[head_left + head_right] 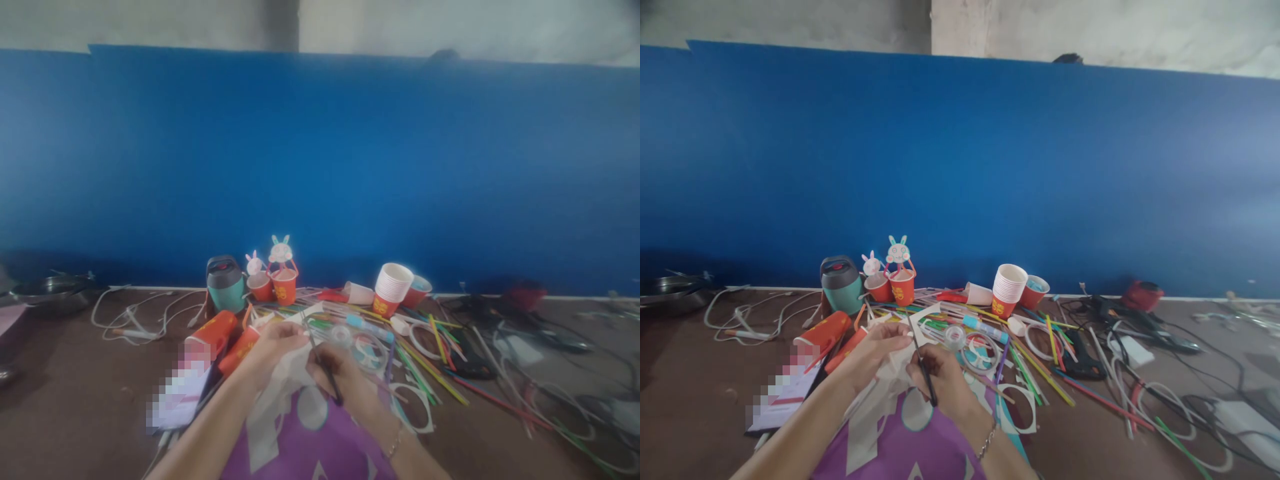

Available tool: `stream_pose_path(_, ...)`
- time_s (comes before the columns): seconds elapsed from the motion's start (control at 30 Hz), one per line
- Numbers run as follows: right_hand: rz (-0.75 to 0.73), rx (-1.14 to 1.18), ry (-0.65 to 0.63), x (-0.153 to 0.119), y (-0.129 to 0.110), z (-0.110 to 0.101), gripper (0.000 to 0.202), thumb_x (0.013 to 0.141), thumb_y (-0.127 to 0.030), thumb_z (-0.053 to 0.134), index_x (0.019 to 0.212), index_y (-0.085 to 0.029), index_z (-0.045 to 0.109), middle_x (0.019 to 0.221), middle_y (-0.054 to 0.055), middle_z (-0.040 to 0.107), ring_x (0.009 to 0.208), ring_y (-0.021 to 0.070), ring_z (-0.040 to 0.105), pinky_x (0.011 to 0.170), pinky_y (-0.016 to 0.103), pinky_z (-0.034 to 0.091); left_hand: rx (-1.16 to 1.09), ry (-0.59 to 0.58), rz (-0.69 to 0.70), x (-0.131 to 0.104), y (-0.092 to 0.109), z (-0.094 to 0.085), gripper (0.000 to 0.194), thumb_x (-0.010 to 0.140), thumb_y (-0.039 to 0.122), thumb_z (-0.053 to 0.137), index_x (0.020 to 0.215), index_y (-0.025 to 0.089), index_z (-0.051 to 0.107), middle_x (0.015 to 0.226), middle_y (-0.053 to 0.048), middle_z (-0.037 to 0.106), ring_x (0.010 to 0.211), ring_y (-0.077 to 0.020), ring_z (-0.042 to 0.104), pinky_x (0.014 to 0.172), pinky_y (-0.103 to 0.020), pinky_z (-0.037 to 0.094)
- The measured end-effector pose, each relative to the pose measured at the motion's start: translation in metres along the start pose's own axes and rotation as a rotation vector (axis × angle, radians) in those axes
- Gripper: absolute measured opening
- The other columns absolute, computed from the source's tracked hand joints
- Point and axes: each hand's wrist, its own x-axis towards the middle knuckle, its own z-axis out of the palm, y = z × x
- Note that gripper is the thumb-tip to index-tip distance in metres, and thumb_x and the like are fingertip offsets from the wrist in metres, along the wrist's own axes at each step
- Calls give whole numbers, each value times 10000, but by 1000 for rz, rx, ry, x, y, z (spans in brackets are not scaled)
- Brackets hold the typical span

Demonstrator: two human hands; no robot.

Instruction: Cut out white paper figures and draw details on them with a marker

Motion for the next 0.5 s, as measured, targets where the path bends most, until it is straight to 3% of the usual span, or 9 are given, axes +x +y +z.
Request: stream_pose_path(0.5,9,-7,-5,2,4,-1,288,721,-416,659,667,-186,494,416,-109,380,321,33,296,340,173,233,-16,33,38,4,-6,-6,204,654,284,784,698,147,640,653,3,611,608,-114,516,565,-213,362)
